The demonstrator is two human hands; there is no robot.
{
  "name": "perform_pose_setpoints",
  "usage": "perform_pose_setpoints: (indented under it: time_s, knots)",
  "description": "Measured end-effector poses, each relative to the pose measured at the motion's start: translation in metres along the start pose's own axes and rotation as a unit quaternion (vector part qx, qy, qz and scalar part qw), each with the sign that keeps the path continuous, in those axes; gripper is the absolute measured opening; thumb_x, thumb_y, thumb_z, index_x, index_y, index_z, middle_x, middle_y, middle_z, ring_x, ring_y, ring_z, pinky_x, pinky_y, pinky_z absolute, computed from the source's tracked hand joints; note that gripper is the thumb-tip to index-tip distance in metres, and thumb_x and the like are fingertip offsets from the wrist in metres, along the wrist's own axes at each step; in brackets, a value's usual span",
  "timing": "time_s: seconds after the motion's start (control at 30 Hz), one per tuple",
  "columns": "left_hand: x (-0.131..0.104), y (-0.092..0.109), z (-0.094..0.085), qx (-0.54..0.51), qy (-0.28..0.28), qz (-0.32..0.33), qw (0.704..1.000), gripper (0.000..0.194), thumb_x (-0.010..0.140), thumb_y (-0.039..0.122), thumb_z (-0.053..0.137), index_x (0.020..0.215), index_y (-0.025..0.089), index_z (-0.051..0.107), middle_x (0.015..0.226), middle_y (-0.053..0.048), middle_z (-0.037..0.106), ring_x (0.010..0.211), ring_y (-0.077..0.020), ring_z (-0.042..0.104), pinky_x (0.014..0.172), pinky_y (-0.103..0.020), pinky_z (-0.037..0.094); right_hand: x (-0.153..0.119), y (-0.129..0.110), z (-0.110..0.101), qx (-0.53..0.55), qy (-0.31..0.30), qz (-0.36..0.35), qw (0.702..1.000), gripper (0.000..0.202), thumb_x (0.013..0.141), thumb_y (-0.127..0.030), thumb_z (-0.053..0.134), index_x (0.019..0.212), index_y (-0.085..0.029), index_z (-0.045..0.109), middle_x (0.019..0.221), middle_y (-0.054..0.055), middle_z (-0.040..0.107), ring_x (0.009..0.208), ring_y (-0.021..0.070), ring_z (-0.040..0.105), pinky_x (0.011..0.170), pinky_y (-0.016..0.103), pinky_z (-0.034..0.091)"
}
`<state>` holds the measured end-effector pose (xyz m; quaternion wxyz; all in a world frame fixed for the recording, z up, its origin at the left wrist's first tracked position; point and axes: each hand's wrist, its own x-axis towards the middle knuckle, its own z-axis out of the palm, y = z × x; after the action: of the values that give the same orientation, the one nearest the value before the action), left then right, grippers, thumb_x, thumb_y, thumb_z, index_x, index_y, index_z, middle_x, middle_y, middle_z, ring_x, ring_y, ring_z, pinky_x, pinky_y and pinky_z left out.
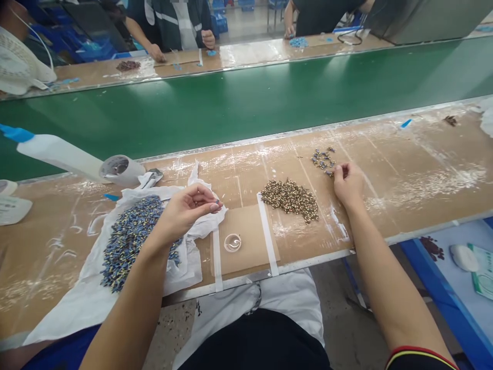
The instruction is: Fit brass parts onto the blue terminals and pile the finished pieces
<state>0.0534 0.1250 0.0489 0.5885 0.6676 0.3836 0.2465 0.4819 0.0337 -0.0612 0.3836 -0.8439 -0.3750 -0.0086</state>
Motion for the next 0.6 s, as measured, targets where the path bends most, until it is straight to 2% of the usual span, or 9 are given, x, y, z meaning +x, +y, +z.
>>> perform_pose_setpoints:
  time_s: [0.17, 0.37, 0.5, 0.6]
  knots:
    - [0.000, -0.020, 0.000, -0.029, -0.020, -0.023, 0.999, 0.029, 0.079, 0.031, 0.075, 0.101, 0.014, 0.064, 0.088, -0.008, 0.074, 0.083, -0.0186, 0.072, 0.083, -0.035, 0.058, -0.002, -0.001, -0.002, 0.005, 0.002, 0.002, 1.000, 0.012, 0.088, -0.029, 0.052, 0.084, -0.019, 0.056, 0.082, 0.008, 0.065, 0.071, 0.0171, 0.054, 0.073, 0.031, 0.040]
    - [0.003, -0.038, 0.007, -0.098, -0.046, -0.047, 0.993, 0.016, 0.082, 0.025, 0.069, 0.094, 0.013, 0.066, 0.086, -0.007, 0.074, 0.076, -0.0144, 0.070, 0.079, -0.033, 0.059, -0.005, -0.013, -0.008, 0.047, 0.033, 0.007, 0.998, 0.011, 0.087, -0.028, 0.050, 0.082, -0.019, 0.052, 0.082, 0.011, 0.066, 0.072, 0.0186, 0.057, 0.076, 0.034, 0.044]
    - [0.003, -0.046, 0.014, -0.096, -0.060, -0.048, 0.992, 0.010, 0.085, 0.022, 0.065, 0.090, 0.013, 0.065, 0.083, -0.007, 0.073, 0.075, -0.0144, 0.070, 0.074, -0.030, 0.058, -0.027, -0.041, -0.023, 0.112, 0.049, -0.003, 0.993, 0.014, 0.091, -0.032, 0.044, 0.087, -0.019, 0.048, 0.086, 0.011, 0.065, 0.078, 0.0193, 0.063, 0.082, 0.036, 0.050]
    - [0.002, -0.048, 0.021, -0.064, -0.071, -0.043, 0.995, 0.008, 0.090, 0.018, 0.058, 0.088, 0.013, 0.063, 0.081, -0.007, 0.073, 0.071, -0.0139, 0.069, 0.070, -0.028, 0.058, -0.069, -0.078, -0.042, 0.161, 0.009, -0.046, 0.986, 0.020, 0.095, -0.039, 0.048, 0.090, -0.020, 0.053, 0.087, 0.007, 0.066, 0.083, 0.0190, 0.065, 0.084, 0.036, 0.052]
